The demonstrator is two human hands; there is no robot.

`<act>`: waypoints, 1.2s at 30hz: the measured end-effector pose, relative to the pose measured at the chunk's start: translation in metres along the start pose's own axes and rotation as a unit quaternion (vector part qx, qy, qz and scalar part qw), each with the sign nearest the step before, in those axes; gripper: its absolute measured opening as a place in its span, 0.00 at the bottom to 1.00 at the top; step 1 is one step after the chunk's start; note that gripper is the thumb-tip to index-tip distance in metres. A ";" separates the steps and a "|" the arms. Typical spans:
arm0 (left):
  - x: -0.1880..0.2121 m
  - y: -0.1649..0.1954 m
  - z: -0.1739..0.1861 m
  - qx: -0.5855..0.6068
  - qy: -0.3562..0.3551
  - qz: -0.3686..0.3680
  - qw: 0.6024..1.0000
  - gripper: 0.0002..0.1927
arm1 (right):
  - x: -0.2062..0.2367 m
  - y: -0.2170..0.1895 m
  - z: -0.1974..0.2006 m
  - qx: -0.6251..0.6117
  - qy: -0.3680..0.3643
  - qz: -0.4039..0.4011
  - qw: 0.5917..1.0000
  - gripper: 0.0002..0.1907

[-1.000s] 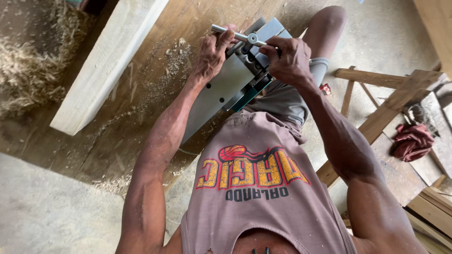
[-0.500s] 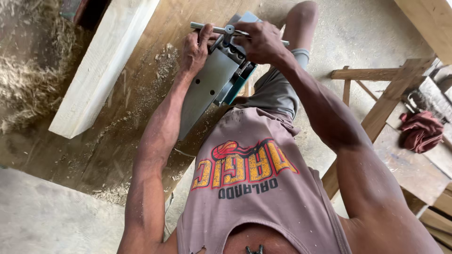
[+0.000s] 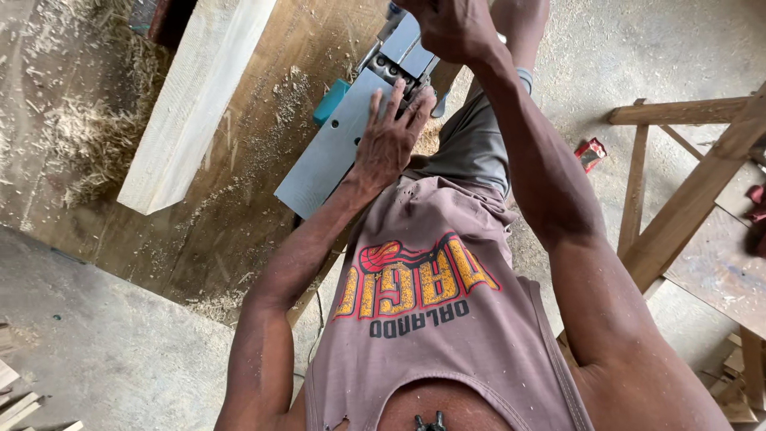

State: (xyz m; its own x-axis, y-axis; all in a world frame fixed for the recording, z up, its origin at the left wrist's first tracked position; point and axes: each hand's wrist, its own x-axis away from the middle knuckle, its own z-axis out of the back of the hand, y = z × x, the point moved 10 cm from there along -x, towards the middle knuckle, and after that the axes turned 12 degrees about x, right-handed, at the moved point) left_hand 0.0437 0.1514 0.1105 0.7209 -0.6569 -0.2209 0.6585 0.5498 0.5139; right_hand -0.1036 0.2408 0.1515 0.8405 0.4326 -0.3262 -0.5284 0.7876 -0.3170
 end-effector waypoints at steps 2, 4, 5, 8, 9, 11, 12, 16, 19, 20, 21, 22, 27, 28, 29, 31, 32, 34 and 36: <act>0.002 -0.001 -0.005 -0.004 -0.006 -0.010 1.000 0.30 | 0.014 0.009 0.010 -0.041 -0.012 -0.059 0.997 0.09; 0.008 -0.006 -0.008 -0.003 -0.001 -0.012 1.000 0.29 | 0.031 0.014 0.009 -0.103 -0.045 -0.112 0.987 0.14; 0.011 -0.008 -0.010 -0.004 0.002 -0.013 1.000 0.28 | 0.036 0.007 0.021 -0.154 0.001 -0.082 0.985 0.11; 0.017 -0.009 -0.013 0.073 0.021 -0.032 0.997 0.43 | 0.055 -0.002 0.046 -0.241 0.094 -0.024 0.966 0.09; 0.019 -0.009 -0.012 0.043 0.031 -0.034 0.998 0.38 | 0.061 0.000 0.048 -0.228 0.090 -0.027 0.969 0.09; 0.021 -0.008 -0.008 -0.019 0.051 -0.036 0.998 0.28 | 0.070 0.015 0.043 -0.188 0.061 -0.097 0.976 0.09; 0.021 -0.010 -0.011 -0.012 0.035 -0.021 0.999 0.28 | 0.079 0.028 0.038 -0.159 0.034 -0.164 0.973 0.10; 0.017 -0.003 0.001 0.004 0.055 -0.018 0.998 0.39 | 0.095 0.040 0.030 -0.186 0.023 -0.219 0.957 0.11; 0.011 0.009 0.008 0.009 0.073 -0.043 0.996 0.45 | 0.104 0.035 0.023 -0.245 0.034 -0.220 0.944 0.13; 0.010 0.010 0.009 0.007 0.073 -0.046 0.996 0.46 | 0.106 0.033 0.019 -0.248 0.029 -0.222 0.943 0.13; 0.009 0.009 0.010 0.018 0.076 -0.041 0.996 0.46 | 0.107 0.032 0.015 -0.249 0.026 -0.223 0.942 0.13; 0.009 0.008 0.011 0.027 0.080 -0.036 0.996 0.47 | 0.107 0.030 0.012 -0.252 0.024 -0.222 0.942 0.13; 0.016 0.002 0.011 0.037 0.096 -0.055 0.993 0.40 | 0.102 0.026 0.006 -0.231 0.035 -0.210 0.949 0.13; 0.017 0.000 0.011 0.030 0.103 -0.057 0.993 0.38 | 0.102 0.026 0.005 -0.220 0.029 -0.215 0.951 0.12; 0.019 -0.001 0.011 0.025 0.111 -0.057 0.992 0.35 | 0.100 0.024 0.006 -0.224 0.031 -0.207 0.952 0.12; 0.022 -0.001 0.010 0.038 0.122 -0.065 0.990 0.34 | 0.095 0.019 0.009 -0.233 0.035 -0.188 0.953 0.12; 0.023 -0.001 0.009 0.045 0.128 -0.069 0.988 0.33 | 0.094 0.016 0.010 -0.227 0.031 -0.186 0.956 0.12; 0.022 -0.003 0.006 -0.001 0.125 -0.048 0.991 0.20 | 0.087 0.008 0.012 -0.215 0.024 -0.176 0.960 0.12; 0.022 -0.002 0.005 0.005 0.127 -0.042 0.991 0.15 | 0.083 0.002 0.007 -0.231 -0.017 -0.195 0.953 0.12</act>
State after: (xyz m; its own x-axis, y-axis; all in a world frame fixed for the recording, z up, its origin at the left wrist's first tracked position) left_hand 0.0574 0.1331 0.1087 0.6955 -0.5483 -0.4644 0.7174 0.4930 0.4923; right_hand -0.0337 0.2810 0.1300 0.9831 0.1661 -0.0771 -0.1647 0.6175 -0.7692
